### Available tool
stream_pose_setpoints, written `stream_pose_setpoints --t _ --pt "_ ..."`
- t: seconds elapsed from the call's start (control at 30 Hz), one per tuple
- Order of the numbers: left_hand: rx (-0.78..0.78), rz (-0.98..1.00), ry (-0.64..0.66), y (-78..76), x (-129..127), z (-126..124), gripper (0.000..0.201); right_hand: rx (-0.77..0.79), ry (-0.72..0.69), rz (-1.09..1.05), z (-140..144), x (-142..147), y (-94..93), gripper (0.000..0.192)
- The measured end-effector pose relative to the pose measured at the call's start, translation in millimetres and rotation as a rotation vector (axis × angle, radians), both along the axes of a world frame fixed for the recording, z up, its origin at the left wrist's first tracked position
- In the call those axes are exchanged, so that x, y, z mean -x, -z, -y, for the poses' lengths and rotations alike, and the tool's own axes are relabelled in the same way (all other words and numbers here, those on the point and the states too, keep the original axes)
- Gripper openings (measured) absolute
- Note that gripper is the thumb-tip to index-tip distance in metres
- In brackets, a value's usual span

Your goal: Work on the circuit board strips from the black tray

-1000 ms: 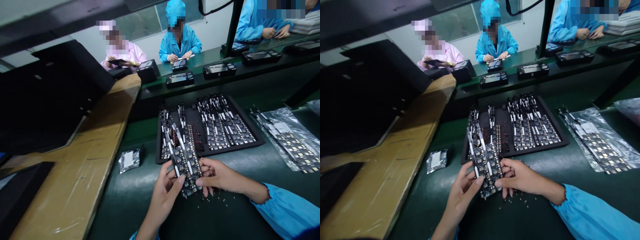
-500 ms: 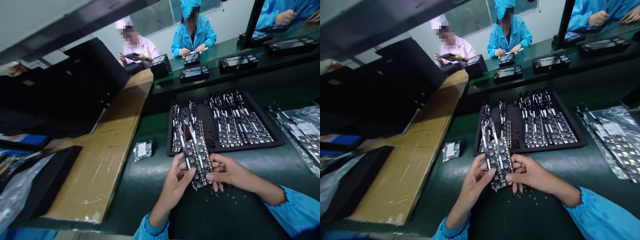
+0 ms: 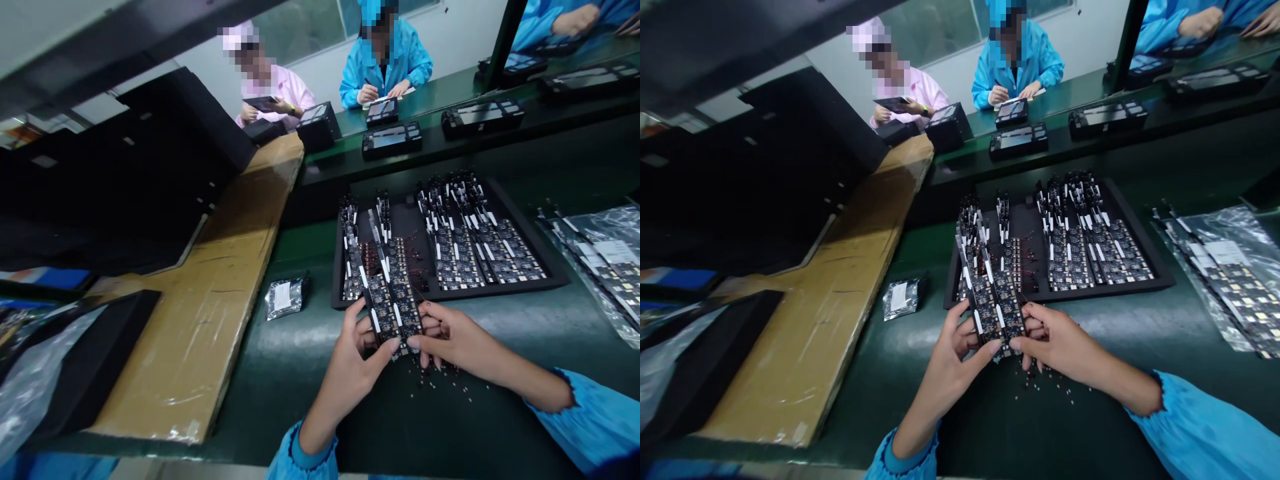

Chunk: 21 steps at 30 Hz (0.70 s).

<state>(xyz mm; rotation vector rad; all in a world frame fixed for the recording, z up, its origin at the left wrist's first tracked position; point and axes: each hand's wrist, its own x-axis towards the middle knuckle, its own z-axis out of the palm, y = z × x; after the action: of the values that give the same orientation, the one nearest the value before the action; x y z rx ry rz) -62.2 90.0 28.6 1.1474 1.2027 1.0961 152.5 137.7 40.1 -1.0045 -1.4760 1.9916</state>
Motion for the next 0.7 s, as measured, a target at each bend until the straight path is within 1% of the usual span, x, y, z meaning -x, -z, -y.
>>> stream_pose_setpoints --t 0.1,0.27,0.33,0.43,0.5,0.57,0.63,0.7 --pt "0.000 -0.028 -0.003 2.4 -1.3 0.0 0.080 -0.032 0.021 0.034 3.1 1.0 0.7 0.024" --pt "-0.051 -0.138 -0.068 12.7 -5.3 0.8 0.080 -0.109 0.081 0.119 7.2 4.5 8.7 0.020" --pt "-0.055 -0.139 -0.081 13.3 -5.6 0.7 0.079 -0.097 0.090 0.123 7.1 5.2 9.4 0.021" --pt "-0.007 -0.016 -0.050 4.3 -4.6 -1.1 0.070 -0.019 0.071 0.046 4.9 4.2 5.0 0.024" --pt "0.023 0.103 -0.016 -5.9 -3.8 -2.9 0.058 0.029 0.046 -0.030 3.0 2.7 0.7 0.027" --pt "0.037 0.182 0.011 -14.7 -3.4 -4.5 0.049 0.064 0.017 -0.088 1.3 1.2 -2.0 0.029" --pt "0.046 0.243 0.025 -19.6 -3.5 -5.3 0.046 0.088 -0.007 -0.130 0.3 0.0 -2.4 0.030" --pt "0.069 0.307 0.037 -20.7 -4.1 -5.3 0.048 0.097 -0.027 -0.166 -0.2 -0.9 -1.8 0.029"
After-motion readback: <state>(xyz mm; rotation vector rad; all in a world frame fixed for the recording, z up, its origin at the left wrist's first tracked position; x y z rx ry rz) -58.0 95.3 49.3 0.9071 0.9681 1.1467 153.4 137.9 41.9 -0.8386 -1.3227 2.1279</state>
